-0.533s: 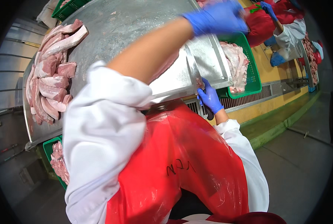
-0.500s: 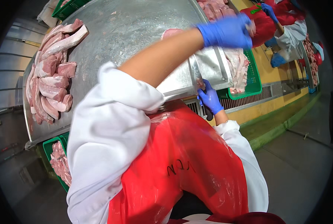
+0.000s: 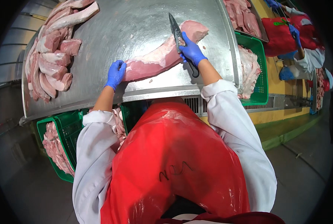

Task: The person trims fat and connective tissue from large cuts of raw meat using a knife on a stainless steel table. Trimmed pieces are placed into green crates, and the cleaned meat is set aside on the table.

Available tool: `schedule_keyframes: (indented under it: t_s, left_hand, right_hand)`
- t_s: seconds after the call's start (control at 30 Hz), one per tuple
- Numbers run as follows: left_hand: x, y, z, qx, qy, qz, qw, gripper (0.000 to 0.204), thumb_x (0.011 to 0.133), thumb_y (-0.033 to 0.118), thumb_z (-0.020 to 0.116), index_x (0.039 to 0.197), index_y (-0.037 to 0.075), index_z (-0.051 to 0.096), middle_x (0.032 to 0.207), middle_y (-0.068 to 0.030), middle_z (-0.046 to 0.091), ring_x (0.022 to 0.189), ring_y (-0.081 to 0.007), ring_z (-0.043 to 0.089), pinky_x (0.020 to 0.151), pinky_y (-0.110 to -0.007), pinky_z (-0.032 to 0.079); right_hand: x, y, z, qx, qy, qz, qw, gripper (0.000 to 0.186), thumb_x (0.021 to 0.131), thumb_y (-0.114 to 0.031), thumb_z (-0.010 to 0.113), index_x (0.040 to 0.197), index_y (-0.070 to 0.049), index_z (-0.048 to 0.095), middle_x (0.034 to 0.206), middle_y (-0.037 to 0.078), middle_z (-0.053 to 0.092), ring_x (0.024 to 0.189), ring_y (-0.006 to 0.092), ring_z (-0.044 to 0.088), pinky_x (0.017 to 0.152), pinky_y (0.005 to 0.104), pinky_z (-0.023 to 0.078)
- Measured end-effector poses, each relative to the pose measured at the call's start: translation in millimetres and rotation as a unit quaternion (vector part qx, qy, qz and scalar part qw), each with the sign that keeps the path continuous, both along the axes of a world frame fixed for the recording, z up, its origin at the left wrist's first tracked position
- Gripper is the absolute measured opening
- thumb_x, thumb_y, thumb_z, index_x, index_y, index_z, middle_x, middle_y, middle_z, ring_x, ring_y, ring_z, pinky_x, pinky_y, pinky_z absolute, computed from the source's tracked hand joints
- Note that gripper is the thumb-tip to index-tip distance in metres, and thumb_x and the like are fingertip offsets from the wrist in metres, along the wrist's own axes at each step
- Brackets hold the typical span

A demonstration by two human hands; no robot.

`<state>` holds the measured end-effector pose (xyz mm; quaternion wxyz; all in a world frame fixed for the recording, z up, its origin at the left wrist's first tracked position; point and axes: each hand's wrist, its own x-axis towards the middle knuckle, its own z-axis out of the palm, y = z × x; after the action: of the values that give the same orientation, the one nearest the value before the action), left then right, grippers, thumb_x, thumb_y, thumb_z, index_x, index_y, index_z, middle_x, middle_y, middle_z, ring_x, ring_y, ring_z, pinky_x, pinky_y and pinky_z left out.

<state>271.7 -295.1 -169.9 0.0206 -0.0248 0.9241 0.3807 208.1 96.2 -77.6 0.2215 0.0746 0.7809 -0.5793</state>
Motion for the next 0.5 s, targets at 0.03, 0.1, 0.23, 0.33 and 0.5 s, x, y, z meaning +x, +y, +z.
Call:
schedule_keyframes:
  t_s: [0.03,0.1,0.23,0.33,0.5]
  left_hand:
    - [5,6,-4,-0.018,0.044,0.013,0.999,0.03,0.093,0.029,0.064,0.107,0.002,0.066,0.098,-0.0211,0.066,0.092,-0.0358,0.067,0.084,-0.043,0.052]
    - [17,18,-1,-0.017,0.057,0.035,0.998,0.03,0.093,0.029,0.063,0.106,0.002,0.066,0.099,-0.0212,0.066,0.091,-0.0355,0.066,0.083,-0.043,0.052]
    - [30,30,7,-0.022,0.099,0.085,0.991,0.026,0.093,0.028,0.061,0.101,0.005,0.065,0.095,-0.0188,0.065,0.09,-0.0364,0.063,0.08,-0.045,0.05]
    - [28,43,6,-0.027,0.126,0.078,0.989,0.024,0.092,0.029,0.059,0.099,0.006,0.064,0.093,-0.017,0.063,0.088,-0.0369,0.06,0.079,-0.047,0.048]
    - [33,43,10,-0.035,0.125,0.078,0.989,0.023,0.093,0.028,0.058,0.1,0.007,0.063,0.093,-0.0165,0.063,0.088,-0.0371,0.06,0.078,-0.048,0.048]
  right_hand:
    - [4,1,3,0.027,-0.006,0.02,0.999,0.076,0.093,-0.008,0.054,0.159,-0.026,0.019,0.077,0.011,0.065,0.058,0.0153,0.062,0.053,0.0315,0.053]
    - [28,9,14,0.081,-0.016,0.057,0.995,0.076,0.093,-0.008,0.053,0.159,-0.026,0.02,0.079,0.011,0.066,0.059,0.0148,0.062,0.054,0.0309,0.053]
    - [86,21,7,0.028,0.004,0.063,0.998,0.075,0.093,-0.008,0.053,0.159,-0.025,0.022,0.08,0.012,0.066,0.059,0.0141,0.062,0.056,0.0304,0.053]
    - [49,3,-2,0.026,-0.002,0.033,0.999,0.075,0.093,-0.009,0.053,0.159,-0.024,0.021,0.083,0.012,0.067,0.061,0.0139,0.063,0.057,0.0302,0.054]
    - [52,-9,-18,0.035,0.022,0.043,0.998,0.077,0.093,-0.007,0.053,0.16,-0.021,0.016,0.089,0.01,0.068,0.061,0.0128,0.06,0.052,0.0281,0.05]
